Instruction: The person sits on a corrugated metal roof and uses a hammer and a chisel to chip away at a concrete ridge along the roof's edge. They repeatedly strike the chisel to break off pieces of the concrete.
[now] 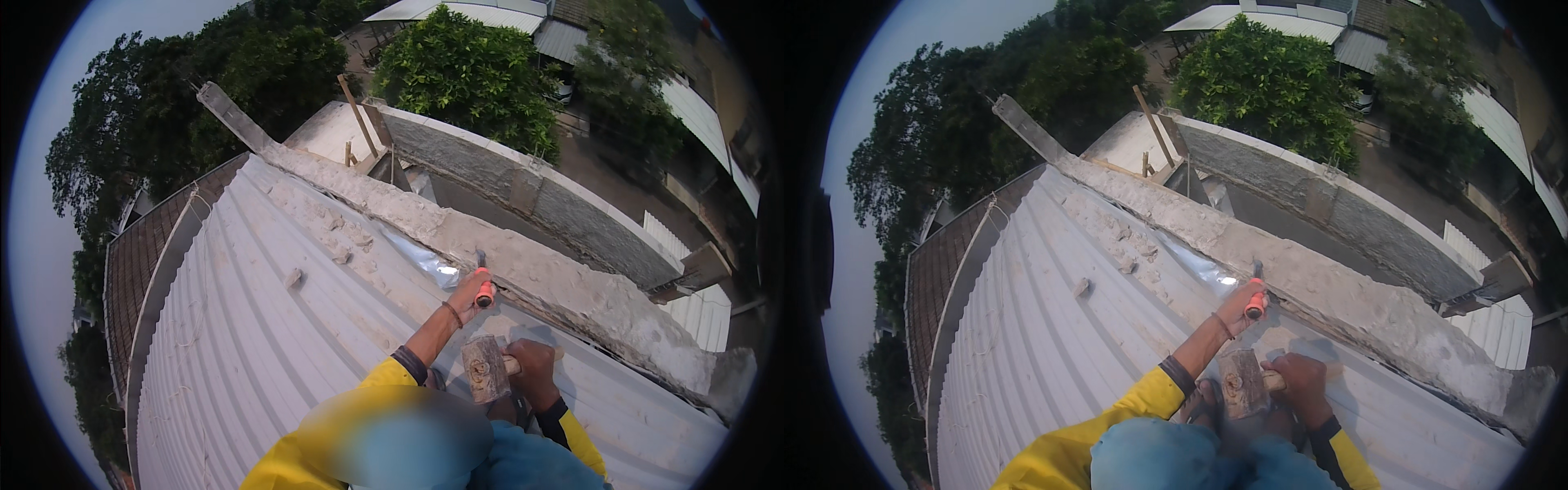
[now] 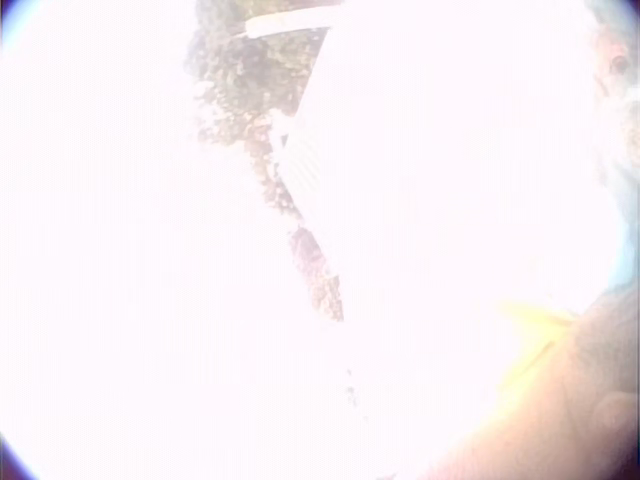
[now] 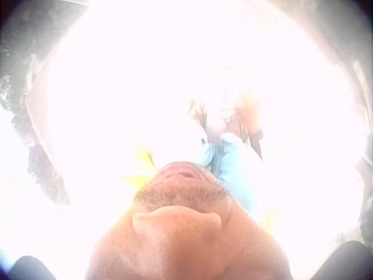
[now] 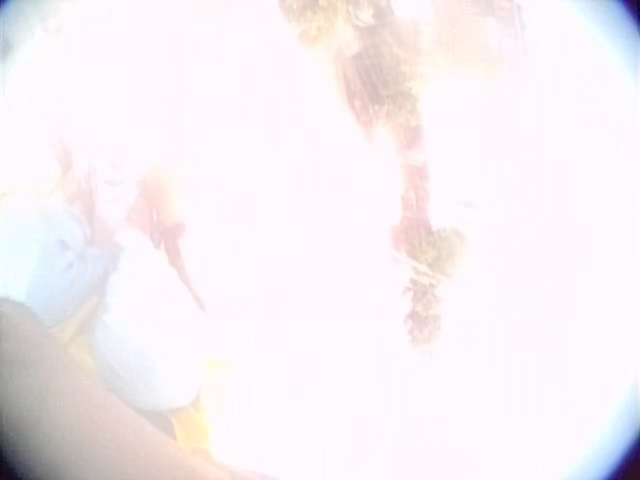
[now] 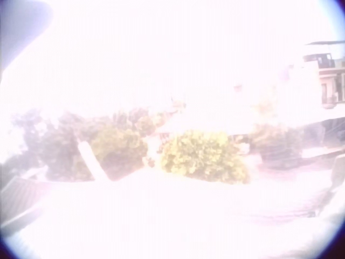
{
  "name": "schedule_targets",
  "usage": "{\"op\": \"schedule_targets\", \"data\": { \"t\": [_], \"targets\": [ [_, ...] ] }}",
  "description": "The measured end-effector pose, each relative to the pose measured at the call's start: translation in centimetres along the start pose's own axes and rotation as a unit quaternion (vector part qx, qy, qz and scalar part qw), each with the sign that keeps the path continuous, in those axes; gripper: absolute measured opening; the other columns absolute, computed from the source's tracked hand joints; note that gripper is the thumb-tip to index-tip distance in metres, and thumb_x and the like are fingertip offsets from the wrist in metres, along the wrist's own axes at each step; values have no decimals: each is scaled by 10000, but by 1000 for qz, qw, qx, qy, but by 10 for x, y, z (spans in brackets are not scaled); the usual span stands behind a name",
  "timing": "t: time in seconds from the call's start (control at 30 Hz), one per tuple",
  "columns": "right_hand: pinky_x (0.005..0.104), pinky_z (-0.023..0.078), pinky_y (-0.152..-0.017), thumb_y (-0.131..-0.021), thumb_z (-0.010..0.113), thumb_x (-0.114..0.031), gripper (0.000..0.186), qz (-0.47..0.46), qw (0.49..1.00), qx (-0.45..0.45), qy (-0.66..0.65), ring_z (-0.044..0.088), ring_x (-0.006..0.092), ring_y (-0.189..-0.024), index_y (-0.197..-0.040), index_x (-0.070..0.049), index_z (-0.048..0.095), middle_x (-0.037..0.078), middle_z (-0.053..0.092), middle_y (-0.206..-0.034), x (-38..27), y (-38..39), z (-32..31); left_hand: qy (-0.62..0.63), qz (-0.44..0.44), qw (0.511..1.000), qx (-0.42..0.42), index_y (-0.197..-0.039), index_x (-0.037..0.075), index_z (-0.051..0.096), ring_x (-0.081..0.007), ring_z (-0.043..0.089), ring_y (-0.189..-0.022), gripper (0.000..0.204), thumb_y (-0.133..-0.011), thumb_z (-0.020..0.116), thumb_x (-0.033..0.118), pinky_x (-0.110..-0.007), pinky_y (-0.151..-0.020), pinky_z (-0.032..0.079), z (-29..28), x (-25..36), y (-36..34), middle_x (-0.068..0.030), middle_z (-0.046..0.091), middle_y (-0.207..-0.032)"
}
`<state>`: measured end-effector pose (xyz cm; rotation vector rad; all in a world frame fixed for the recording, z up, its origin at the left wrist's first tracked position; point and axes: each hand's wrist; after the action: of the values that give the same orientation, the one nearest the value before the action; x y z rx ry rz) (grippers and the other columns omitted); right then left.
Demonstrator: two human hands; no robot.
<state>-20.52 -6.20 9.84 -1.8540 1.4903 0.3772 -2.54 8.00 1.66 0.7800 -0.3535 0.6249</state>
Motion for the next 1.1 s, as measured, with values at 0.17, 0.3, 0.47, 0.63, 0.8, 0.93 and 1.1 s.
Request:
{"op": "schedule_targets", "data": {
  "t": [0.17, 0.3, 0.47, 0.63, 0.8, 0.93, 1.1],
  "targets": [
    [461, 458, -573, -686, 764, -183, 222, 32, 999, -3, 33, 633, 324, -645, -874, -146, 651, 89, 596, -676, 23, -13, 3, -35, -3, 998, -45, -1002, 76, 534, -113, 640, -677, 143, -959, 591, 201, -294, -578, 570, -2, 5, 2, -22, 598, -831],
    [457, 485, -603, -681, 774, -172, 214, 178, 984, 24, 16, 655, 335, -662, -852, -139, 651, 109, 620, -693, 16, -6, 22, 3, 11, 999, -30, -1000, 72, 535, -116, 638, -663, 149, -959, 591, 204, -286, -577, 565, -12, 0, -8, -21, 605, -808],
    [455, 488, -616, -700, 728, -154, 189, 75, 992, 61, -79, 657, 361, -686, -864, -107, 647, 152, 630, -698, -6, -3, -17, -37, 10, 999, -4, -953, 95, 474, -125, 613, -628, 135, -941, 590, 163, -268, -515, 548, 0, 0, 0, -35, 555, -783],
    [467, 475, -607, -724, 720, -173, 168, 112, 991, -28, 65, 646, 393, -702, -835, -73, 642, 181, 636, -710, 27, -8, 5, -62, 10, 998, -12, -997, 100, 467, -120, 606, -623, 156, -941, 590, 178, -268, -501, 522, 1, -2, -4, -35, 558, -759],
    [478, 495, -656, -772, 712, -211, 182, 237, 970, -50, 14, 645, 419, -737, -876, -65, 679, 212, 653, -744, 3, 8, 20, -147, 29, 989, -4, -1055, 78, 464, -128, 616, -633, 237, -928, 611, 215, -285, -523, 516, -14, -6, -9, -51, 584, -791],
    [459, 513, -694, -796, 711, -227, 217, 315, 945, -86, -20, 660, 416, -779, -902, -39, 697, 232, 675, -806, -8, 22, 17, -497, 216, 838, 59, -1129, 40, 408, -147, 611, -612, 323, -932, 587, 224, -305, -510, 511, -46, -19, -7, -57, 570, -802],
    [394, 526, -699, -814, 707, -178, 181, 265, 958, -86, -68, 699, 308, -765, -896, -17, 702, 167, 707, -790, 25, 68, 31, -484, 188, 851, 80, -1169, 51, 392, -148, 587, -612, 381, -918, 603, 245, -331, -515, 505, -58, -24, 33, -62, 559, -807]
  ]
}}
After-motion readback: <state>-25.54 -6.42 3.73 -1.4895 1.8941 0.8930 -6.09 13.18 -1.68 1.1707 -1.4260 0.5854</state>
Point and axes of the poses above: each hand's wrist, its own y-axis away from the middle knuckle, its own z-axis out of the palm, x = y × z
